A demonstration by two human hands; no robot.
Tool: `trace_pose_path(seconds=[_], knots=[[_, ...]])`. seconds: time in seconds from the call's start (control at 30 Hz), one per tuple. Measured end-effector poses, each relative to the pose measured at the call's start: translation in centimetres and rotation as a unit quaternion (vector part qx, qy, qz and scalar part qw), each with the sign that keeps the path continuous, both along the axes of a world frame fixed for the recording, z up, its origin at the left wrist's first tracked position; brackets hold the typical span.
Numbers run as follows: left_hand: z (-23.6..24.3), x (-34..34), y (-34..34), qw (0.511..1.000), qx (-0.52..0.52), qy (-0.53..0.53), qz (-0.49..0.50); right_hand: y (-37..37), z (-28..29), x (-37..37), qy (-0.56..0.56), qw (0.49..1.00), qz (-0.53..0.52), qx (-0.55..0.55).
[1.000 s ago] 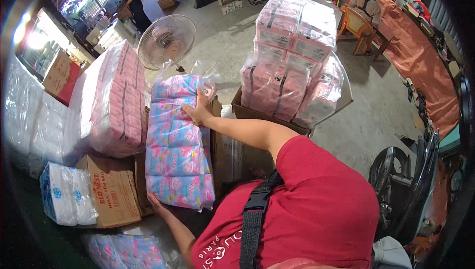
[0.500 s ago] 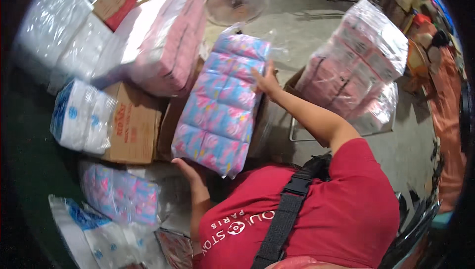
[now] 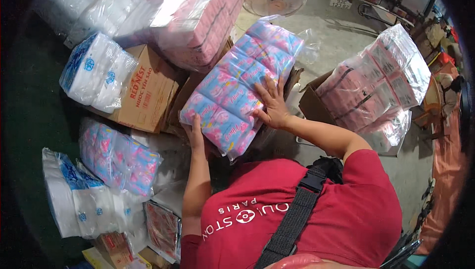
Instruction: Organizes and stacks various packages of napkins and tissues in a storage or fulfillment area.
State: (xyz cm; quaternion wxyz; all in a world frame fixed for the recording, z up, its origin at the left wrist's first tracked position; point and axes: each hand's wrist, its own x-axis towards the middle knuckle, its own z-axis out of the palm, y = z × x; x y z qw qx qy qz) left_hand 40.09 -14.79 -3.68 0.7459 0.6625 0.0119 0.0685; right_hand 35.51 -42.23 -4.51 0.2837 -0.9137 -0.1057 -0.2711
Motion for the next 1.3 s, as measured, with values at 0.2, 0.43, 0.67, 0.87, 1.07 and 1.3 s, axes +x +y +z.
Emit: trace_pose_path(seconds=[0.2,0.43,0.67,0.87,1.07,1.3], knots=[[2.6,-2.6,-0.6,0.924,0.288,-0.140,0.211,-0.9,5.1,-1.7,0.209,0.976,-0.040,-0.044],[8.7,-5.3,-5.7,0.758,0.591,-0.266,0.069,2.0,10.7,3.5,-0.008,0.998,0.041,-0.042],[7.1,-5.2,-6.7,0.695,0.681,-0.198,-0.117,3.9,6.4,6.7,0.146,0.967,0.089,-0.188],[6.9,-5.5,-6.5,0.716,0.658,-0.218,-0.082,4.3,6.2,6.7,0.121,0.975,0.076,-0.167],[10.1,-3.0,-1.8,0.828,0.488,-0.238,-0.139,4.2,7.0,6.2,0.138,0.975,0.077,-0.158],[19.4,-0.6,9.8,0.835,0.452,-0.257,0.179,4.1,7.1,6.1,0.137,0.975,0.069,-0.159]])
